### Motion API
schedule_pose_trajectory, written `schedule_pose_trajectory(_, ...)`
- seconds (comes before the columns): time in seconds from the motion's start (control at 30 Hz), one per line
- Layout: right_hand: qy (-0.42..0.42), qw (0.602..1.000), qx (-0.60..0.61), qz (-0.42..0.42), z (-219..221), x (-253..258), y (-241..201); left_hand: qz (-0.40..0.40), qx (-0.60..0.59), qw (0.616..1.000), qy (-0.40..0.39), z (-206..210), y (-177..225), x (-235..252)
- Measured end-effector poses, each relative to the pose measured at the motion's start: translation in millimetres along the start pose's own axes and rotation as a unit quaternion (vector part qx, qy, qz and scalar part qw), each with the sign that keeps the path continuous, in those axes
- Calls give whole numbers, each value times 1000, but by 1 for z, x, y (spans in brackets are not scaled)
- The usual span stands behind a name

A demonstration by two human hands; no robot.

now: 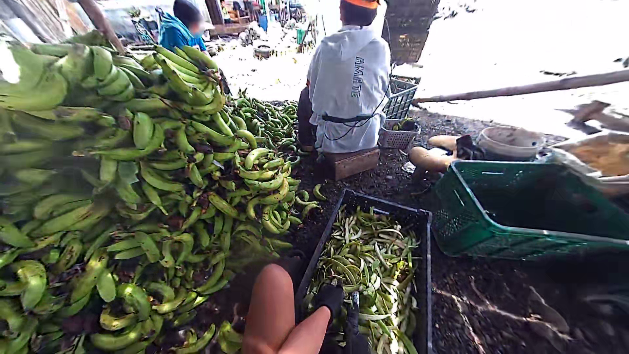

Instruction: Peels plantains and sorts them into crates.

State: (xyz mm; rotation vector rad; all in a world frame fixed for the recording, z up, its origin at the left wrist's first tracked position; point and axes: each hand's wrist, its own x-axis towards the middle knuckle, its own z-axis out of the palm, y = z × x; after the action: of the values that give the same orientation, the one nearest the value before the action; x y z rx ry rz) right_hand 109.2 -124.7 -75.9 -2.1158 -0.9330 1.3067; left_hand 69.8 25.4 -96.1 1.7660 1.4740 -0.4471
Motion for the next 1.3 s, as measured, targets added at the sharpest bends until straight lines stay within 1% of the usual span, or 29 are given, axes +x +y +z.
schedule_pose_trajectory(0.07,18,995,91,32,10,-1,3,37,42,998,-8,0,-6,2)
schedule_pose_trajectory(0.1,22,992,118,41,12,-1,4,55,60,997,-11,0,-8,3)
schedule_pose_trajectory(0.2,30,992,124,15,12,3,12,96,76,992,-6,3,-13,2)
schedule_pose_trajectory(0.27,21,995,100,6,9,2,8,103,39,994,-7,2,-18,5)
schedule_pose_trajectory(0.3,23,995,98,15,9,0,4,102,4,995,-2,3,-21,6)
schedule_pose_trajectory(0.37,24,991,125,41,9,-4,-2,87,-73,993,6,4,-24,9)
schedule_pose_trajectory(0.43,23,981,185,52,10,-6,-3,73,-129,989,3,2,-23,9)
schedule_pose_trajectory(0.53,24,971,221,85,8,-6,-2,71,-145,987,-6,3,-22,11)
schedule_pose_trajectory(0.63,22,973,213,86,5,-3,0,79,-155,985,-10,7,-24,16)
schedule_pose_trajectory(0.77,36,982,172,63,2,3,0,101,-165,981,-10,8,-23,20)
schedule_pose_trajectory(0.87,48,991,123,21,-7,9,-5,129,-149,980,-20,1,-13,13)
schedule_pose_trajectory(0.93,57,996,72,-17,-12,6,-13,127,-190,973,-5,-2,-12,8)
schedule_pose_trajectory(1.0,54,997,49,-36,-17,3,-20,138,-195,971,-5,-2,-18,10)
schedule_pose_trajectory(1.03,50,996,58,-33,-19,3,-19,148,-200,969,3,4,-23,15)
schedule_pose_trajectory(1.1,49,989,137,22,-20,-2,-13,156,-236,959,22,16,-30,27)
schedule_pose_trajectory(1.17,20,981,180,74,-23,-8,-7,140,-271,952,30,18,-31,27)
schedule_pose_trajectory(1.23,-3,977,194,89,-22,-16,-5,120,-300,946,23,18,-33,26)
schedule_pose_trajectory(1.3,-10,968,227,103,-16,-23,-4,83,-351,933,15,22,-37,29)
